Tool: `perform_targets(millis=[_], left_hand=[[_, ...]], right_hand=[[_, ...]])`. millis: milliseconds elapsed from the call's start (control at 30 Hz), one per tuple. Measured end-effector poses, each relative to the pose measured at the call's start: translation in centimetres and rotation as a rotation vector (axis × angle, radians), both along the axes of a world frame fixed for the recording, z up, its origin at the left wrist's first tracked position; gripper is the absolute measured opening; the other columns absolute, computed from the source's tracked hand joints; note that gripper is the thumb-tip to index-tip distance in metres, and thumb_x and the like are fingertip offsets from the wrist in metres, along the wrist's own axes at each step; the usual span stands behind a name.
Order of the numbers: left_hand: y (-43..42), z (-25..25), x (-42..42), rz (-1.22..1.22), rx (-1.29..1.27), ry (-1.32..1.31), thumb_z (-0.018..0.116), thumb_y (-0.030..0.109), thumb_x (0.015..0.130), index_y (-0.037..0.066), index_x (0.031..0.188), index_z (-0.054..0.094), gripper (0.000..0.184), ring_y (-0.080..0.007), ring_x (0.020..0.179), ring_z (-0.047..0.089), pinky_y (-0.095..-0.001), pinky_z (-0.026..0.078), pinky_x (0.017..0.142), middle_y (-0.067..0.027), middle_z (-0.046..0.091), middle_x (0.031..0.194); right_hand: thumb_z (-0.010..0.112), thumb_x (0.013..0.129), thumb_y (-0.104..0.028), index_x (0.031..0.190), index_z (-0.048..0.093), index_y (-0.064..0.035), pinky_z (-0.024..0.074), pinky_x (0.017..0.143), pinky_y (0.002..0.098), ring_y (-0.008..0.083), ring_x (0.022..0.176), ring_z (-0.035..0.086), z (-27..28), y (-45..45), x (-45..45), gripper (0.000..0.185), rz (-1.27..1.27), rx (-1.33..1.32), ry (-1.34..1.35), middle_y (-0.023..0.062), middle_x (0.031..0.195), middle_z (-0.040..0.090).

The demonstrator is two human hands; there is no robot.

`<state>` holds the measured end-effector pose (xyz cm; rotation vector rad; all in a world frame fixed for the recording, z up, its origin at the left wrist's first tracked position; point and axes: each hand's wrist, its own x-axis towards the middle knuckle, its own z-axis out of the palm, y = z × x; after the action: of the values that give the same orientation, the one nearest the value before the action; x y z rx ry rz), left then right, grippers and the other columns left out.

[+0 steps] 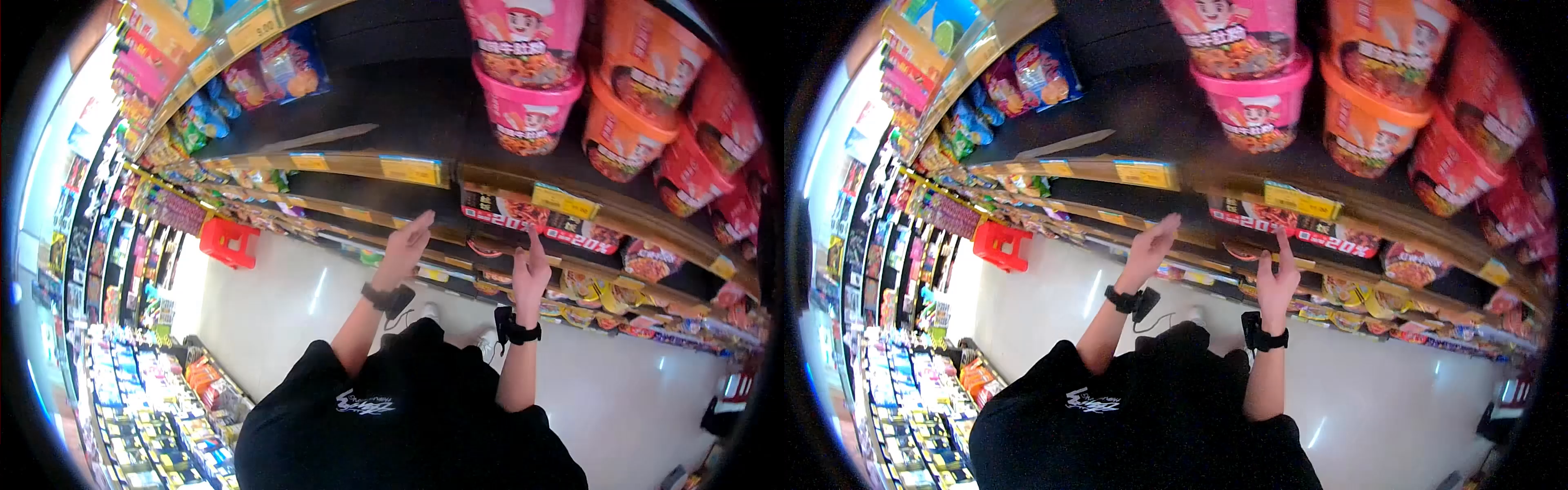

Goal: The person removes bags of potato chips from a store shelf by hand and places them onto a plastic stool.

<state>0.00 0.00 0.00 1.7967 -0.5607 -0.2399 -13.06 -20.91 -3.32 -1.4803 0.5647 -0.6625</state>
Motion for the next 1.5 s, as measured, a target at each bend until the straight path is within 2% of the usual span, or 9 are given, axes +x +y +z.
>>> perform_targets(millis=[67, 167, 300, 333, 433, 767, 1000, 1200, 1500], left_hand=[[2.2, 1.5, -1.7, 0.11, 0.139, 0.174, 0.054, 0.011, 0.092, 0.001, 0.121, 0.056, 0.031, -0.0144, 0.108, 0.056, -0.0256, 0.042, 0.094, -0.0098, 0.062, 0.116], [5.1, -0.3, -0.2, 0.134, 0.069, 0.04, 0.053, 0.01, 0.092, -0.001, 0.119, 0.057, 0.03, -0.0138, 0.104, 0.057, -0.0253, 0.042, 0.091, -0.009, 0.064, 0.113], [9.1, 1.9, -1.0, 0.202, 0.042, 0.136, 0.052, 0.009, 0.092, -0.003, 0.118, 0.057, 0.029, -0.0138, 0.102, 0.058, -0.0255, 0.042, 0.092, -0.009, 0.064, 0.112], [10.3, 1.7, -0.7, 0.182, 0.087, 0.032, 0.047, 0.005, 0.089, -0.001, 0.119, 0.058, 0.032, -0.0156, 0.099, 0.061, -0.0237, 0.052, 0.068, -0.0103, 0.063, 0.113], [13.5, 3.1, -1.0, 0.24, -0.091, 0.089, 0.052, 0.007, 0.092, -0.007, 0.118, 0.055, 0.03, -0.0169, 0.105, 0.059, -0.0269, 0.044, 0.093, -0.0116, 0.064, 0.111], [28.4, 4.6, -0.7, 0.417, -0.393, 0.004, 0.047, 0.003, 0.092, -0.004, 0.116, 0.058, 0.027, -0.0191, 0.106, 0.059, -0.0294, 0.043, 0.093, -0.0129, 0.063, 0.112], [36.3, 4.5, 0.2, 0.438, -0.256, -0.085, 0.046, 0.003, 0.093, -0.003, 0.118, 0.057, 0.028, -0.0186, 0.109, 0.057, -0.0289, 0.041, 0.095, -0.0125, 0.062, 0.115], [36.7, 10.2, 4.7, 0.347, -0.38, -0.161, 0.047, 0.002, 0.092, -0.005, 0.119, 0.055, 0.029, -0.019, 0.111, 0.056, -0.0289, 0.04, 0.097, -0.0122, 0.061, 0.118], [30.3, 18.9, 15.6, 0.128, -0.55, -0.099, 0.045, 0.008, 0.092, -0.006, 0.127, 0.046, 0.038, -0.0248, 0.122, 0.048, -0.0327, 0.037, 0.102, -0.016, 0.051, 0.13]], right_hand=[[0.052, 0.084, -0.003, 0.131, 0.048, -0.0023, 0.0328, 0.1, 0.0244, 0.0182, 0.121, 0.049, 0.1, 0.9, -0.2, 0.047, -0.015, -0.018, -0.037, 0.0179, 0.133, 0.049], [0.051, 0.084, -0.001, 0.13, 0.046, 0.0037, 0.031, 0.103, 0.0268, 0.0187, 0.124, 0.045, -1.7, 0.5, 2.1, 0.047, -0.031, -0.085, -0.15, 0.0168, 0.133, 0.049], [0.05, 0.084, 0.0, 0.131, 0.045, 0.0049, 0.0302, 0.104, 0.0293, 0.0202, 0.126, 0.043, -1.9, 1.4, 2.6, 0.047, -0.038, -0.037, -0.195, 0.0163, 0.133, 0.049], [0.045, 0.086, 0.002, 0.132, 0.041, 0.0069, 0.0279, 0.105, 0.0293, 0.0216, 0.128, 0.041, -1.9, 1.6, 2.6, 0.046, -0.015, -0.077, -0.119, 0.0164, 0.136, 0.046], [0.045, 0.086, 0.002, 0.132, 0.041, 0.0076, 0.028, 0.105, 0.0293, 0.0223, 0.127, 0.041, -1.0, 3.6, 3.0, 0.046, -0.06, -0.098, -0.103, 0.0173, 0.136, 0.045], [0.046, 0.086, 0.003, 0.13, 0.044, 0.0062, 0.0309, 0.105, 0.0297, 0.023, 0.127, 0.042, 7.0, 18.0, 4.2, 0.044, 0.141, -0.152, -0.144, 0.0165, 0.137, 0.045], [0.044, 0.088, 0.005, 0.129, 0.044, 0.0056, 0.0261, 0.109, 0.0337, 0.0241, 0.131, 0.038, 12.9, 25.5, 5.4, 0.041, 0.3, -0.201, -0.244, 0.0165, 0.139, 0.042], [0.046, 0.087, 0.004, 0.132, 0.041, 0.0041, 0.0234, 0.11, 0.0342, 0.024, 0.133, 0.034, 18.9, 27.8, 8.7, 0.045, 0.361, -0.334, -0.321, 0.0159, 0.14, 0.04], [0.053, 0.085, -0.004, 0.13, 0.044, 0.0044, 0.0267, 0.107, 0.0321, 0.0239, 0.13, 0.037, 25.2, 23.2, 20.0, 0.047, 0.427, -0.097, -0.544, 0.0157, 0.138, 0.043]])
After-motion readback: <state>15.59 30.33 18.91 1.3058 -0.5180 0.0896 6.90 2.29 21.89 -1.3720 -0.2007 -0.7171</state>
